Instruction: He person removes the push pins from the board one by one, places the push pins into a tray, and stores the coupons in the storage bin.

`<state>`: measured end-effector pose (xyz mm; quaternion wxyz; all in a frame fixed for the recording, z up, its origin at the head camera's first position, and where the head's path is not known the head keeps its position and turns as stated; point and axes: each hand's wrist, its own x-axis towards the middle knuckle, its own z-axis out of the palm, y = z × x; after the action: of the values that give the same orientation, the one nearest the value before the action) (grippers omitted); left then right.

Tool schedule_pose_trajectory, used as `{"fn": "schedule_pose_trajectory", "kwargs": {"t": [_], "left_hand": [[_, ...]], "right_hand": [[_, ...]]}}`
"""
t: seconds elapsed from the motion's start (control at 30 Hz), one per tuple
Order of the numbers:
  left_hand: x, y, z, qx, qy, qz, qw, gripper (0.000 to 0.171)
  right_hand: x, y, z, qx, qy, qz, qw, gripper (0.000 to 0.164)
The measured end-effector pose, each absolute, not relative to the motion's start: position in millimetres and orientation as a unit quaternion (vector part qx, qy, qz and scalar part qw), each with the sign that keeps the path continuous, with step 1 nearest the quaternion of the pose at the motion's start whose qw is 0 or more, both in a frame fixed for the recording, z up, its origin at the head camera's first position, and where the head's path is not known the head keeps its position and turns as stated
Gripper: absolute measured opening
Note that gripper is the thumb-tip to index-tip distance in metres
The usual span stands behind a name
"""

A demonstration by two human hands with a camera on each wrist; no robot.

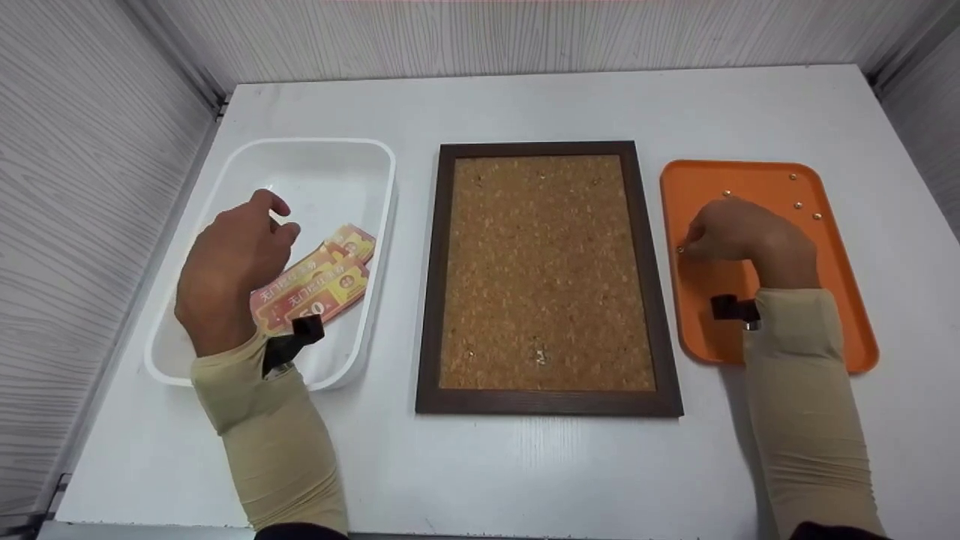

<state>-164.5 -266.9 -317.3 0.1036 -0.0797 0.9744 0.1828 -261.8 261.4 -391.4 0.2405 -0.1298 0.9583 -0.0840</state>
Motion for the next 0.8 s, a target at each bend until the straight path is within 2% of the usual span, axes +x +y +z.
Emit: {"fn": "schedule_pose_trajectory", "kwargs": {"t": [0.2,0.4,0.63,0.8], "left_hand": [[-161.9,-244.0,-310.5,-0.048,0.982,0.179,0.047,0.053],[-159.4,-204.7,-308.0,0.002,0.988,0.151,-0.017,0.065],[-163.6,-151.5,-310.4,0.031,0.992,0.116,-0.027,0.073],[-187.7,-117.4,-300.6,0.052,0.994,0.092,-0.006,0.076]], "right_hand": [[-265.2,259.8,-389.4,-0.126,0.955,-0.097,0.251,0.024],[-270.4,254.2,-389.8,-0.137,0.952,-0.102,0.253,0.033],[-276.2,245.1,-397.1,-0.13,0.953,-0.112,0.249,0.032],[-275.3,245.3,-401.7,-0.145,0.954,-0.111,0.238,0.035]]}}
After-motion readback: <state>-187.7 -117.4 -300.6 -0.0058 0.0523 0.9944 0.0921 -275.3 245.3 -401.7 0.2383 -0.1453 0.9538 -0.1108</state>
